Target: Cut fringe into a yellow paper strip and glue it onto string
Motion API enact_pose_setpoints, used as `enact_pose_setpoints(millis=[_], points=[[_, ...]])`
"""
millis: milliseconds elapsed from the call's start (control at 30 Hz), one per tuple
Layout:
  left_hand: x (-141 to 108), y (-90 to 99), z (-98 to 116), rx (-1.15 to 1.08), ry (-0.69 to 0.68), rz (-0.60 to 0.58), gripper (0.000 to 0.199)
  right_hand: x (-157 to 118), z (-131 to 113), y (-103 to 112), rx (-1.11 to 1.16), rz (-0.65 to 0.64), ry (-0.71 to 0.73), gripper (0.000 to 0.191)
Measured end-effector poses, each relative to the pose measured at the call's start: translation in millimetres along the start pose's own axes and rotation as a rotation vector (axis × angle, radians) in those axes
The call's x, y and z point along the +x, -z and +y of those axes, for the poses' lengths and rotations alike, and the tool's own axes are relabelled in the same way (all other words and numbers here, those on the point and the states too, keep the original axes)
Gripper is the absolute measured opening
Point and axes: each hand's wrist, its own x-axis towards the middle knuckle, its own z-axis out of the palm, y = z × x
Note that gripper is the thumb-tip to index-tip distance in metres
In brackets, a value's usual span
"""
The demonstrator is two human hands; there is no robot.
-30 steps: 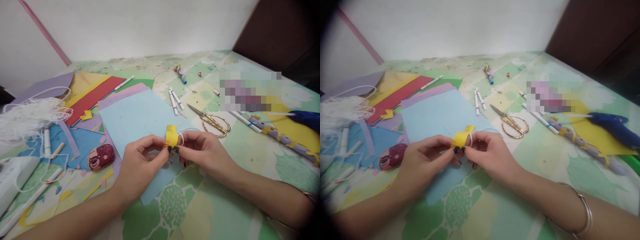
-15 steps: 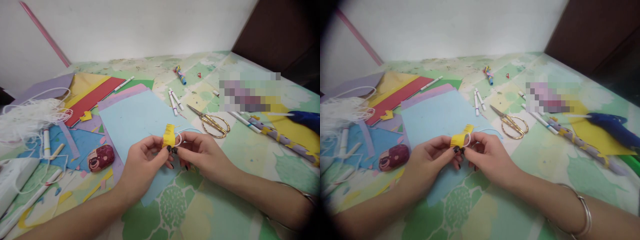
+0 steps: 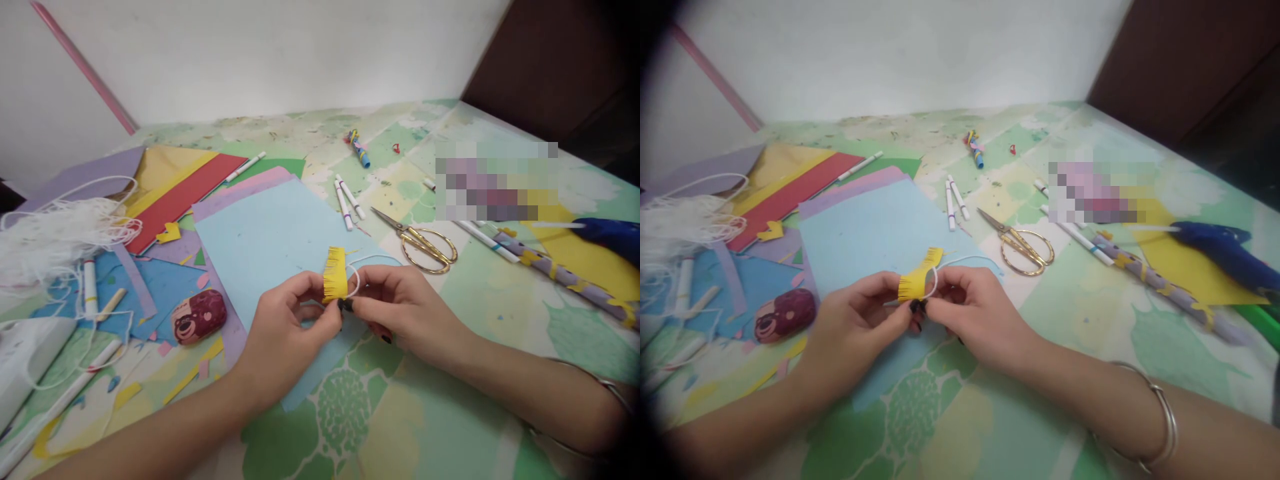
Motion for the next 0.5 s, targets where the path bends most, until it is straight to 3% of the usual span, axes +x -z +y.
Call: enact_pose_setpoints(millis=[167, 367, 500], points=[[1.2, 1.3, 1.3, 0.008, 0.029, -0.002, 0.01, -0.9, 2.9, -1.6, -0.062, 0.045, 0.015, 0.012], [4.4, 0.2, 6.2, -0.072, 0.137, 0.009, 0.006, -0.3, 5.2, -2.6, 0.045, 0.007, 0.158, 0.012], [5.2, -0.3, 7.8, -0.062, 0.176, -0.035, 0.004, 0.8, 3.1, -2.1, 0.076, 0.008, 0.123, 0.012]])
